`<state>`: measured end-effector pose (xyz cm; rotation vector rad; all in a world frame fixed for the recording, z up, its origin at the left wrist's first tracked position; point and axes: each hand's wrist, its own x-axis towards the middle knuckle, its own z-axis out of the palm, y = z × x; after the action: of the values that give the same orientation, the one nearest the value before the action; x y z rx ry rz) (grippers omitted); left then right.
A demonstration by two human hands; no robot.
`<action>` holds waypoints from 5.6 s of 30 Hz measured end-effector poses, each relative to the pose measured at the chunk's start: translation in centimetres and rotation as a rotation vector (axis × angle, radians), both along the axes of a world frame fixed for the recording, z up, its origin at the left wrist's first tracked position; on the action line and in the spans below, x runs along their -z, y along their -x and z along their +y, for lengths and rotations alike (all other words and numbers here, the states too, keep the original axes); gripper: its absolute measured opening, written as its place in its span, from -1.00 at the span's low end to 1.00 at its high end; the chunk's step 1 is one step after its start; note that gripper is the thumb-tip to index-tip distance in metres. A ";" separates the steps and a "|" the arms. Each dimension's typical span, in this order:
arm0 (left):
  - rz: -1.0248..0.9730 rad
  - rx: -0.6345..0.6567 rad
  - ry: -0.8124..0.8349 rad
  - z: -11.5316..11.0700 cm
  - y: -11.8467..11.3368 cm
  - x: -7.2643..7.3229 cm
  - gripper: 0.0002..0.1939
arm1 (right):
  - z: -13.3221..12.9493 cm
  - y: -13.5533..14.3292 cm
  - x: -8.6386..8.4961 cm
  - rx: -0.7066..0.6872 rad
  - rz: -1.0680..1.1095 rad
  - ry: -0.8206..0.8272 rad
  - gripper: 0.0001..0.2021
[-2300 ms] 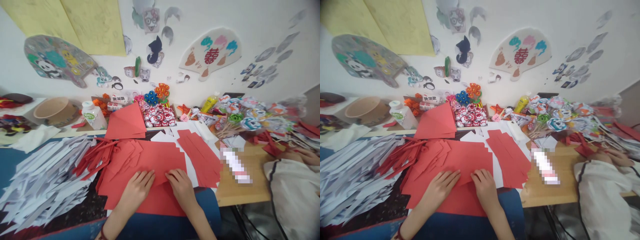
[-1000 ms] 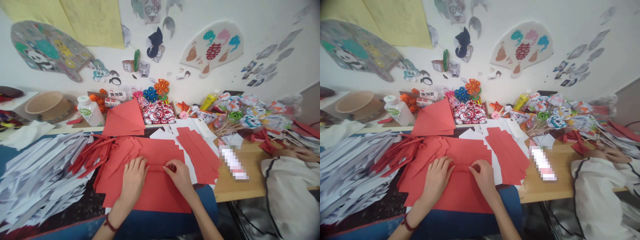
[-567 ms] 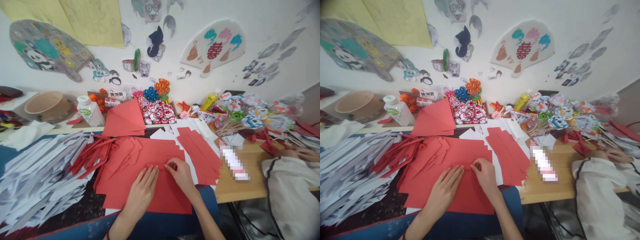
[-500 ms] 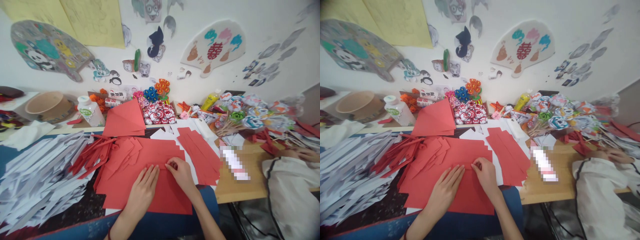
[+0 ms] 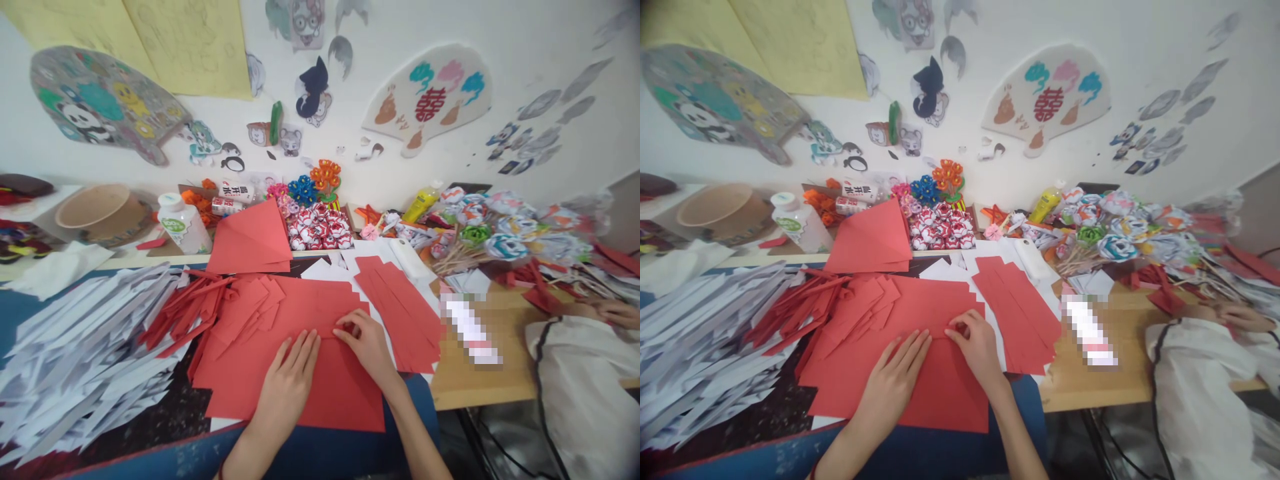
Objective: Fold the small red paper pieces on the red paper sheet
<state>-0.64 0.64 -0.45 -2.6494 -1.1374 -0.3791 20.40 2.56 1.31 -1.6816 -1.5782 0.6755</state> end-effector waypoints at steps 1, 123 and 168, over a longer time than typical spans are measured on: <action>0.003 -0.002 0.005 0.0 0.0 0.0 -0.49 | 0.0 -0.1 0.1 0.006 0.014 -0.002 -0.89; -0.144 0.271 0.311 6.2 -0.5 -4.3 -0.78 | -0.6 -0.5 -1.6 -0.240 0.221 0.055 -0.78; -0.426 -0.347 0.376 5.2 -2.9 -2.2 -0.81 | 1.0 4.4 -0.2 0.162 -0.237 0.097 -0.79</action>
<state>2.26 5.81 1.76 -2.6621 -1.9347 -0.7476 16.02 3.57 1.50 -1.9982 -1.5671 0.4905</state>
